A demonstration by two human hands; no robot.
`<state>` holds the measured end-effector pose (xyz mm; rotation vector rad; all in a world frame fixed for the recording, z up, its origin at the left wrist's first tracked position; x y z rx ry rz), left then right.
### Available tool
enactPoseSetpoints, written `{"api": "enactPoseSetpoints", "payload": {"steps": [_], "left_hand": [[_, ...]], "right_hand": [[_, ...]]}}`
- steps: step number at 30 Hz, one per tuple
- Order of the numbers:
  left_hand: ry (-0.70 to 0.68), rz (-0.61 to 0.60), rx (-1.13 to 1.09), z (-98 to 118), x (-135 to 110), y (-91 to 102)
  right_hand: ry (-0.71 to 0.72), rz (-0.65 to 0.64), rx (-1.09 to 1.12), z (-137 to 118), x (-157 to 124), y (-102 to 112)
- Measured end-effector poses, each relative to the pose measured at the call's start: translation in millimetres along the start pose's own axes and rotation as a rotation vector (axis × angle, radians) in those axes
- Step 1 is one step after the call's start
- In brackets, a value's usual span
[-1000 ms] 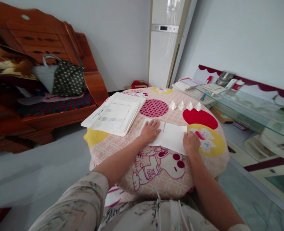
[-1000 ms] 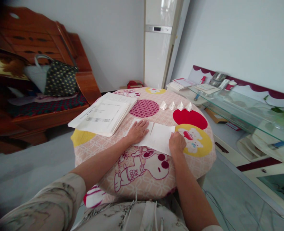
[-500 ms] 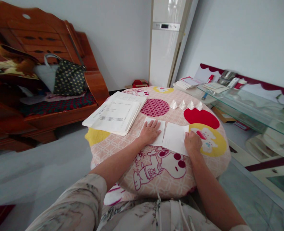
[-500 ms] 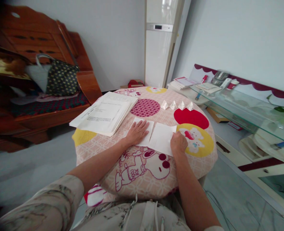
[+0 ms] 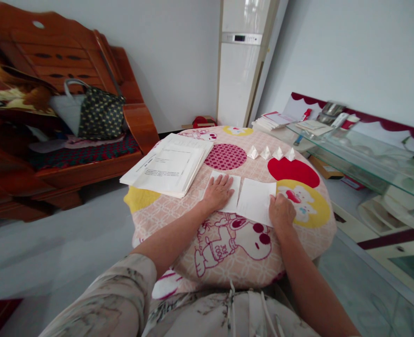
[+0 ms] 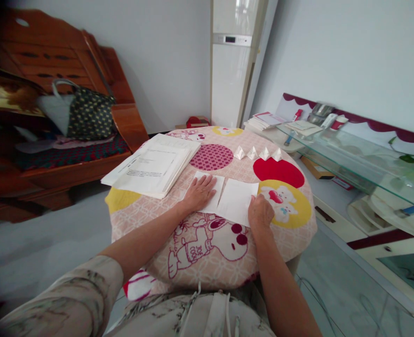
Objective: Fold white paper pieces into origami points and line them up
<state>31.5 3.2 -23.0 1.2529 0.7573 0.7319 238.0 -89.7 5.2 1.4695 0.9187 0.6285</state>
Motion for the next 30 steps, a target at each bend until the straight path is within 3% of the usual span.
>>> {"api": "enactPoseSetpoints", "payload": {"steps": [9, 16, 22, 26, 30], "left_hand": [[0.030, -0.001, -0.029, 0, 0, 5.3], [0.293, 0.111, -0.037, -27, -10, 28.9], [0.270, 0.163, -0.219, -39, -6, 28.2], [0.256, 0.235, -0.505, -66, 0, 38.4], [0.410, 0.402, -0.570, -121, -7, 67.2]], "right_hand": [[-0.048, 0.008, 0.010, 15, 2, 3], [-0.053, 0.033, 0.030, 18, 6, 1], [-0.049, 0.030, 0.088, 21, 8, 1], [-0.024, 0.071, 0.169, 29, 12, 1], [0.005, 0.108, 0.211, 34, 14, -1]]}}
Point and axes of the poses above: each hand's wrist, its own x-axis towards the middle knuckle, its own y-axis out of the back of the hand, z = x × y, the point moved 4 cm from there along x, towards the middle knuckle, and after that the axes turned 13 degrees about -z, right-handed, at the moved point
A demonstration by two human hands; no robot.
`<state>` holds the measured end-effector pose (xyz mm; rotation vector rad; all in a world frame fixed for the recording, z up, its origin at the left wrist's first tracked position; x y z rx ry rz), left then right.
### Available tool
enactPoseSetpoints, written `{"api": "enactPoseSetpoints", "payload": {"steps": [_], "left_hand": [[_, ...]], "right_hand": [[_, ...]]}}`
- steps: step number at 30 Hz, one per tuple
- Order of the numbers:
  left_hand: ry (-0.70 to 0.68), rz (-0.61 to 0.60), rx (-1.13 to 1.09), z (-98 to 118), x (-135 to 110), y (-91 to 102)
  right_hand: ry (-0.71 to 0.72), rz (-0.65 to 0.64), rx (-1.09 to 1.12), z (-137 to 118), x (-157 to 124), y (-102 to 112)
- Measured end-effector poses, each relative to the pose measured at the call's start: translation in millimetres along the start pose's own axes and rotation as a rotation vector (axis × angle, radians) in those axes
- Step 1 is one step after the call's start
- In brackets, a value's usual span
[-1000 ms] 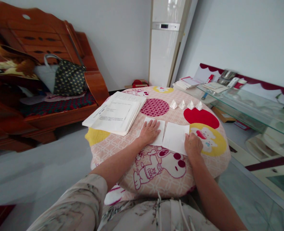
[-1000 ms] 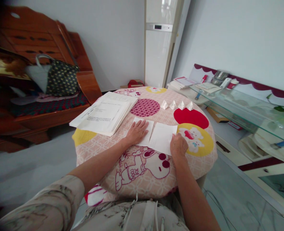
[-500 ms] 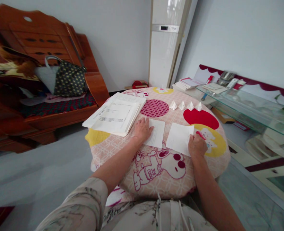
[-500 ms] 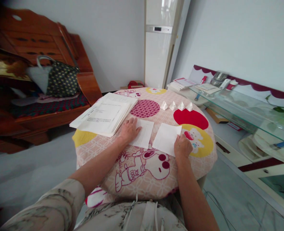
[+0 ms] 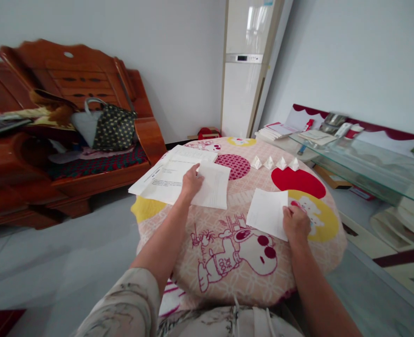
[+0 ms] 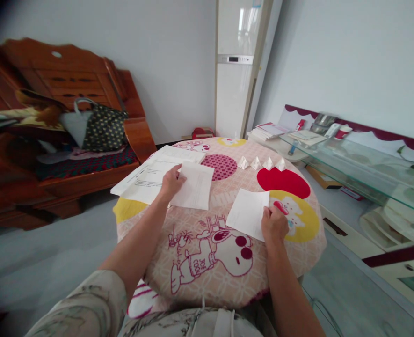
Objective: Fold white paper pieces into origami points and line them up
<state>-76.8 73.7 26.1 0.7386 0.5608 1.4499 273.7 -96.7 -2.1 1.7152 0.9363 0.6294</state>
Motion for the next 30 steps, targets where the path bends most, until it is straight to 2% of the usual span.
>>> {"api": "enactPoseSetpoints", "payload": {"steps": [3, 6, 8, 11, 13, 15, 16, 19, 21, 23, 26, 28, 30], "left_hand": [[0.099, 0.059, 0.005, -24, 14, 33.4], [0.141, 0.063, 0.019, -41, 16, 52.3], [0.152, 0.060, 0.027, -45, 13, 56.9], [0.095, 0.144, 0.040, -32, 11, 57.3], [-0.018, 0.171, -0.001, -10, 13, 49.7], [-0.092, 0.095, -0.057, 15, 16, 32.8], [-0.137, 0.020, -0.109, 28, 17, 21.2], [-0.245, -0.298, -0.550, 59, 11, -19.2], [-0.239, -0.481, -0.695, 68, 3, -43.5], [-0.260, -0.592, -0.798, 70, -3, -60.0], [-0.271, -0.526, -0.904, 62, -2, -66.7], [-0.324, -0.414, -0.887, 56, 0, -61.1], [-0.449, -0.254, -0.777, 56, -3, -48.0]], "right_hand": [[0.025, 0.022, 0.046, 2, 2, -2], [0.092, 0.058, 0.169, 4, 6, -4], [0.132, 0.045, 0.352, 5, 10, -5], [0.138, -0.103, 0.769, 0, 17, -11], [0.134, -0.261, 1.013, -13, 21, -14], [0.120, -0.360, 1.166, -31, 26, -12], [0.122, -0.387, 1.191, -41, 29, -9], [0.201, -0.393, 1.223, -72, 41, 0], [0.242, -0.416, 1.250, -89, 49, 1], [0.281, -0.420, 1.258, -101, 56, 0], [0.381, -0.425, 1.192, -110, 61, -5], [0.445, -0.403, 1.116, -110, 62, -6], [0.507, -0.327, 1.049, -108, 62, -2]]}}
Point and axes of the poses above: each hand's wrist, its own x-axis towards the middle knuckle, its own y-axis out of the back of the hand, z = x × y, the point moved 4 cm from there along x, towards the middle knuckle, and after that the axes turned 13 degrees about -z, right-handed, at the moved point
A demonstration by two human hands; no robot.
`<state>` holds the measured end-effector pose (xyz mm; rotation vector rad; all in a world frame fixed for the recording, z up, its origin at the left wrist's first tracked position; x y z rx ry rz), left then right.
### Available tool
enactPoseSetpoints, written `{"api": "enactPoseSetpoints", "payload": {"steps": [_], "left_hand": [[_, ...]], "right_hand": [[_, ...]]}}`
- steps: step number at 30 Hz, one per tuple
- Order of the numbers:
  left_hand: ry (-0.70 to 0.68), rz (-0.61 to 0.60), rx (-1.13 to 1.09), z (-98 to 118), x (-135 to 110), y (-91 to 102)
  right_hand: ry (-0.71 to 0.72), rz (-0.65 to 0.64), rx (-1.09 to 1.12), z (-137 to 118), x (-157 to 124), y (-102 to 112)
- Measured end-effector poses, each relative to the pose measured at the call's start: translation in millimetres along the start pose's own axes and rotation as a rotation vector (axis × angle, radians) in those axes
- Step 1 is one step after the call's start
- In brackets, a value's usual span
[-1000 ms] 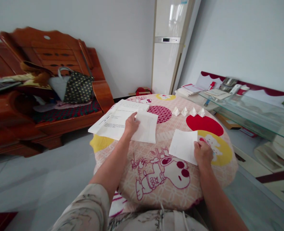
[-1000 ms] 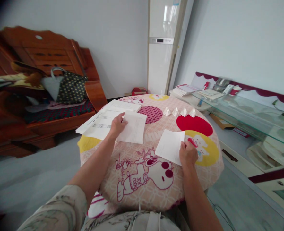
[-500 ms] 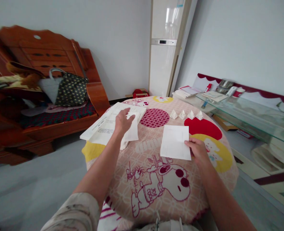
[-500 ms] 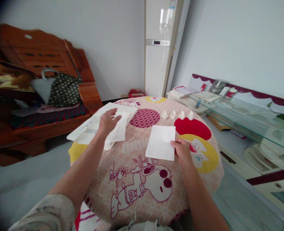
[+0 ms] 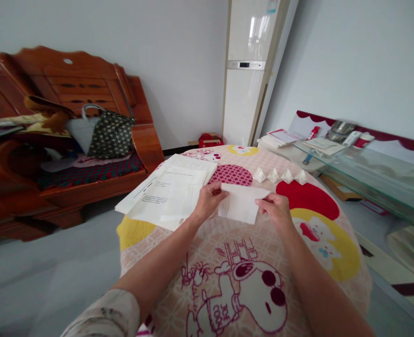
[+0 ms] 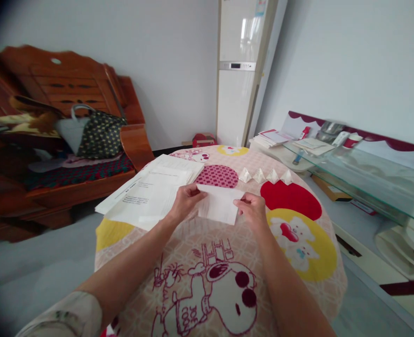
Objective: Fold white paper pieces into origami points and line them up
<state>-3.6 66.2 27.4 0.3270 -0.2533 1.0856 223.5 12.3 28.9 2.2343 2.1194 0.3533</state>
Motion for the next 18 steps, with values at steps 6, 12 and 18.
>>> {"api": "enactPoseSetpoints", "payload": {"steps": [6, 12, 18], "left_hand": [[-0.372, -0.144, 0.534, 27, -18, -1.4], [-0.294, -0.493, 0.699, -8, -25, -14.7], [0.026, -0.610, 0.672, -5, -25, -19.2]], "right_hand": [[0.453, -0.001, -0.220, -18, -12, 8], [0.331, -0.370, -0.496, 11, -12, -4], [0.103, -0.576, -0.575, 7, -18, -3]]}}
Point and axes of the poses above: each hand's wrist, its own x-axis towards the middle knuckle, its own y-axis out of the back of the hand, z = x × y, the point moved 4 cm from there along x, towards the middle knuckle, and after that the axes turned 13 degrees about -z, right-handed, at the moved point
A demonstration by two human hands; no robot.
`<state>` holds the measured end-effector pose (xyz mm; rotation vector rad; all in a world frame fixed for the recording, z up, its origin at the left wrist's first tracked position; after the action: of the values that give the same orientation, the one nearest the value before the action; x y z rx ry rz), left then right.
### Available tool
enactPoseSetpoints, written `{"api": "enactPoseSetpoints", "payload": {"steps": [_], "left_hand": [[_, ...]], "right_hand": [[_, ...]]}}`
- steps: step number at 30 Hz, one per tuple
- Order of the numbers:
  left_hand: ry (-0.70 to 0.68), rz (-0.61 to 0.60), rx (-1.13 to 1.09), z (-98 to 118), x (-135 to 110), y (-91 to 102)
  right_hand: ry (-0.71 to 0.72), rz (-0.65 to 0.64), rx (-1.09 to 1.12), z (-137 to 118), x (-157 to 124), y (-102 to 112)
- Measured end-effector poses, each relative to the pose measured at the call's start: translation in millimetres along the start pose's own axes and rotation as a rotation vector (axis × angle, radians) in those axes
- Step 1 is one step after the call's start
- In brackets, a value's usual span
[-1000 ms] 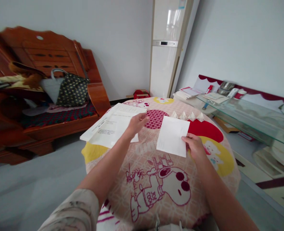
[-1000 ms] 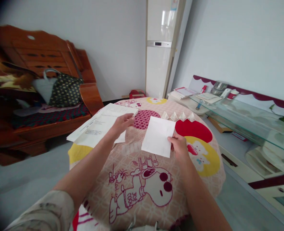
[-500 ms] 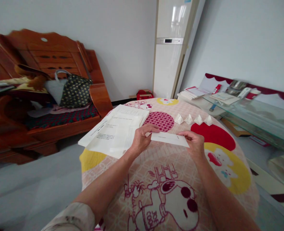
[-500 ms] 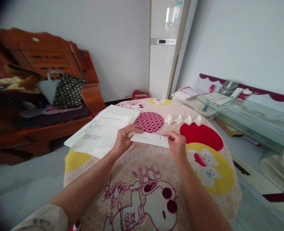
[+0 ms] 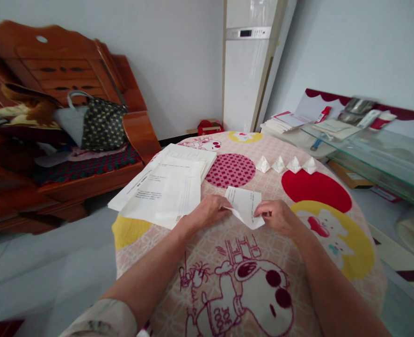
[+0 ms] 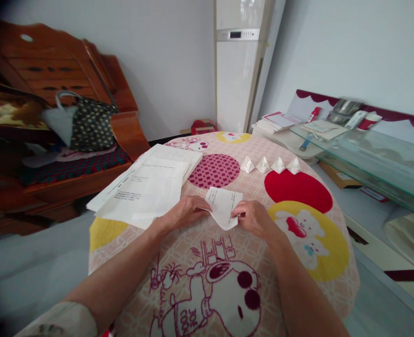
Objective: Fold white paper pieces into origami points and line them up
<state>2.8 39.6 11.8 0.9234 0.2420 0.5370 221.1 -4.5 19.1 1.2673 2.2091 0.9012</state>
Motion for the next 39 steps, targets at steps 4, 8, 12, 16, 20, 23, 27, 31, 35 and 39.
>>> {"api": "enactPoseSetpoints", "payload": {"steps": [4, 8, 12, 16, 20, 23, 27, 31, 35, 39], "left_hand": [[0.249, -0.061, -0.121, 2, -5, 4.8], [0.399, -0.010, -0.289, -15, -4, -3.5], [0.484, 0.112, -0.369, -27, -2, -12.1], [0.543, 0.234, -0.276, -20, -3, -8.9], [0.564, 0.277, -0.167, -11, -2, -5.1], [0.597, 0.274, -0.118, -10, 0, -7.0], [0.633, 0.277, -0.082, -13, 3, -11.5], [0.640, 0.288, -0.068, -14, 3, -12.7], [0.624, 0.299, -0.086, -13, 3, -11.7], [0.632, 0.309, -0.079, -13, 3, -11.0]], "right_hand": [[-0.179, -0.177, 0.187, 8, -6, -2], [-0.364, -0.126, 0.337, 21, -4, -7], [-0.480, -0.016, 0.375, 21, 1, -15], [-0.505, 0.118, 0.269, 14, 5, -19], [-0.530, 0.203, 0.123, 12, 7, -19], [-0.566, 0.233, 0.095, 16, 7, -20], [-0.524, 0.321, 0.100, 17, 4, -19], [-0.454, 0.371, 0.017, 14, 3, -16], [-0.447, 0.330, 0.059, 15, 4, -17], [-0.454, 0.357, 0.093, 17, 2, -17]]}}
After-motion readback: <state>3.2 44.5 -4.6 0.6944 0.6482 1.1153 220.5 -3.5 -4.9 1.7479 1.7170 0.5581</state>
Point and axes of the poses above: each hand's wrist, its own x-axis towards the middle knuckle, its own y-axis out of the back of the hand, z = x × y, the point moved 4 cm from there along x, towards the middle knuckle, and after that the axes turned 13 degrees about -z, right-handed, at the moved point
